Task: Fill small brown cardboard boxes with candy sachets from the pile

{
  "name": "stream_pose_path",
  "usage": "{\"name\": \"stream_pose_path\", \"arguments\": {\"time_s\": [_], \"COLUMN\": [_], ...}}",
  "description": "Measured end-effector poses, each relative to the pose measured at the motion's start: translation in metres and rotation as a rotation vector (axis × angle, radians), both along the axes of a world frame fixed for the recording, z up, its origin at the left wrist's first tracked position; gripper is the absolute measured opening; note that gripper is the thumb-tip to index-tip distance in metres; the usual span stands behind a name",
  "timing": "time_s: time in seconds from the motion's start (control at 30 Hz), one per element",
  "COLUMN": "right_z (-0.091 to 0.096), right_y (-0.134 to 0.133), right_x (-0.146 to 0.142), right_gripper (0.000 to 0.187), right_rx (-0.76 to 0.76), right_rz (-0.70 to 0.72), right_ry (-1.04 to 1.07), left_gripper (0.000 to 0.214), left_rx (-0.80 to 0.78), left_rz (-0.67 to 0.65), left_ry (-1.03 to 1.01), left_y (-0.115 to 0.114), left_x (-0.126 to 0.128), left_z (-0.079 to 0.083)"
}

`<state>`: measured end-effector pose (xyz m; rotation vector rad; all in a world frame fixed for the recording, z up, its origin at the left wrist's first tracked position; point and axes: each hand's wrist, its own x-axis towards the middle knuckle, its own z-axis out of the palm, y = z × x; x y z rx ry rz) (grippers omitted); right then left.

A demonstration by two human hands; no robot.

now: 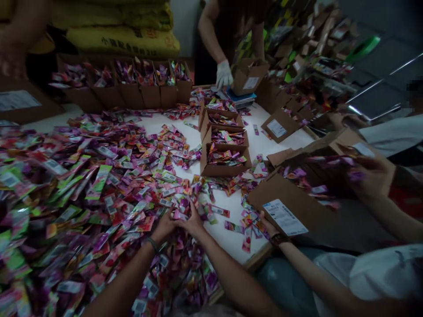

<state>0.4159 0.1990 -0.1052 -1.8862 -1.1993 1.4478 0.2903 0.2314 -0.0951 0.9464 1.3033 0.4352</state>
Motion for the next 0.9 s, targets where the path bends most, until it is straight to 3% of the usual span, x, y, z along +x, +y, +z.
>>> {"name": "stream_pose_path", "arguments": {"time_s": [0.1,0.17,0.3,0.43,0.57,0.63,0.73,0.83,0.9], "right_z": [0.015,0.027,0.062,0.127,0.210,0.233,0.222,0.180,0.153], "right_y": [0.027,0.035,0.048,0.071,0.105,0.124,0.147,0.158,0.160], "right_x": [-0.004,0.001,0.028,0.078,0.143,0.172,0.205,0.222,0.224], "right_gripper": [0.092,0.083,0.073,0.066,0.054,0.052,0.057,0.072,0.072], "right_rx": [-0.012,0.046,0.235,0.345,0.610,0.729,0.700,0.549,0.470], "right_rz": [-0.129,-0.139,-0.090,-0.023,0.064,0.135,0.372,0.626,0.648], "right_ry": [0.235,0.332,0.309,0.210,-0.167,-0.400,-0.707,-0.827,-0.807], "left_gripper": [0.058,0.067,0.069,0.055,0.045,0.043,0.055,0.063,0.059], "left_rx": [0.009,0.014,0.032,0.115,0.208,0.300,0.563,0.870,1.054], "left_rz": [0.032,0.080,0.166,0.139,0.008,-0.116,-0.214,-0.241,-0.302], "left_ry": [-0.167,-0.280,-0.402,-0.330,-0.172,0.022,0.254,0.274,0.259], "left_y": [0.009,0.013,0.024,0.049,0.082,0.098,0.119,0.135,0.142], "left_x": [-0.007,-0.010,-0.003,0.006,0.010,0.016,0.039,0.073,0.098], "left_z": [0.022,0.041,0.077,0.098,0.095,0.091,0.091,0.098,0.101]}}
